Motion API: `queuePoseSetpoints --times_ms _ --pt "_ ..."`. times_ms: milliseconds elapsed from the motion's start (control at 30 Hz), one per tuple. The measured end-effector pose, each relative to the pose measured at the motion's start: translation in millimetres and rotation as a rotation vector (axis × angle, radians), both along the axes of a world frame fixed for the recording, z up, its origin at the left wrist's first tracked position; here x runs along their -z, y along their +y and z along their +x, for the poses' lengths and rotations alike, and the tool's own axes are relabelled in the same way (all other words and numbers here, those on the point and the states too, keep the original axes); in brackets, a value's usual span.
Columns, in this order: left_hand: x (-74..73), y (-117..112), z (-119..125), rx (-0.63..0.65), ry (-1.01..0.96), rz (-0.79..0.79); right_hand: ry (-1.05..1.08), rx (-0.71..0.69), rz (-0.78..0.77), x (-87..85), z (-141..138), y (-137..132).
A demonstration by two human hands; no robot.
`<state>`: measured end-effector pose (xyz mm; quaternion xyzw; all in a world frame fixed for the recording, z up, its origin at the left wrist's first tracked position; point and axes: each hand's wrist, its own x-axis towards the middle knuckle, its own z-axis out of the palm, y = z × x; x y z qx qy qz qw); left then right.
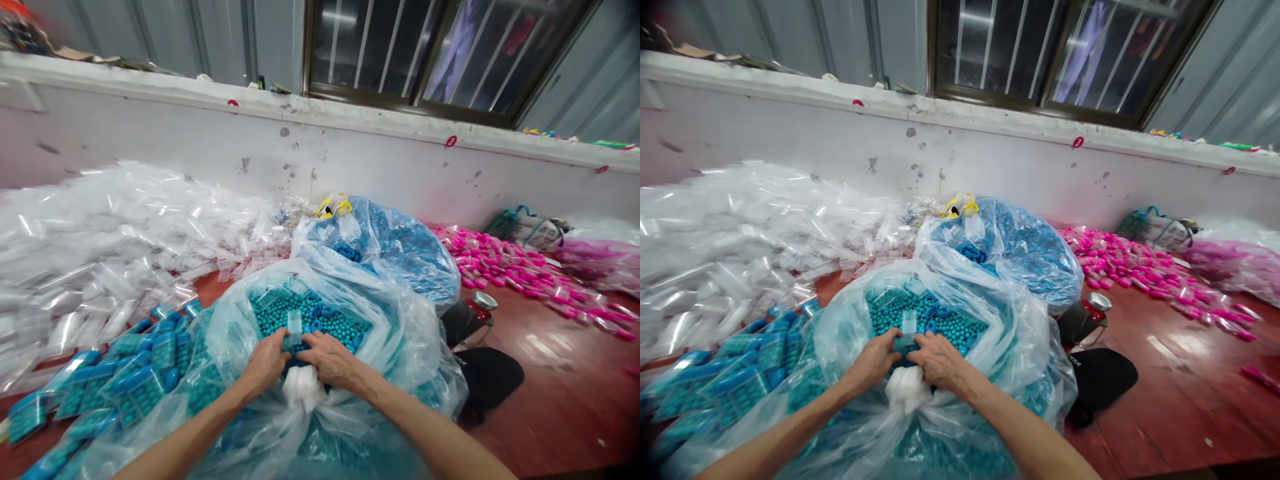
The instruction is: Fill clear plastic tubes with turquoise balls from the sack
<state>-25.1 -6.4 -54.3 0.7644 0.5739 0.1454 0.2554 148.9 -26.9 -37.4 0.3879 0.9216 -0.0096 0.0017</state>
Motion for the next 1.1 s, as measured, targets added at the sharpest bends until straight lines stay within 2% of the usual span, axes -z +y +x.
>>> queuePoseSetpoints --times_ms 133,300,367,467,567,667,733,833,900,1000,1100 --pt "-1.7 7.3 -2.1 -0.076 -0.187 -0.019 -0.076 0.095 0.047 4.6 11.2 20.2" --pt "1.6 14.3 -0.9 -0.078 -0.414 -0.099 -0.079 0.475 0.111 -1.6 42.9 37.0" --pt "4.6 16.8 0.4 -0.055 -0.441 -0.118 -0.055 0.541 0.114 -4.8 50.5 35.9" --pt "10.3 20.4 1.6 -0.094 -0.482 -0.162 0.065 0.558 0.157 -8.0 49.1 21.9" --pt "12.7 20.6 3.6 -0.145 -0.518 -0.189 0.262 0.532 0.046 -5.7 34.6 0.0" --pt "6.2 14.4 10.4 -0.119 -0.562 -0.152 0.432 0.51 -0.15 -0.1 15.6 -16.0" --pt "-1.2 7.6 18.2 -0.103 -0.66 -0.196 0.492 0.515 -0.248 2.4 5.5 -19.7" --pt "-8.9 -3.6 31.1 -0.165 -0.838 -0.33 0.549 0.527 -0.297 3.9 -2.2 -19.6" --pt "-9.5 -9.8 37.4 -0.199 -0.884 -0.381 0.56 0.537 -0.29 4.8 -3.2 -20.2" --pt "-8.6 -14.8 39.3 -0.138 -0.717 -0.318 0.478 0.524 -0.278 4.3 -0.9 -24.0" --pt "-12.8 -13.0 33.3 -0.007 -0.272 -0.157 0.329 0.515 -0.25 -5.0 8.3 -24.4"
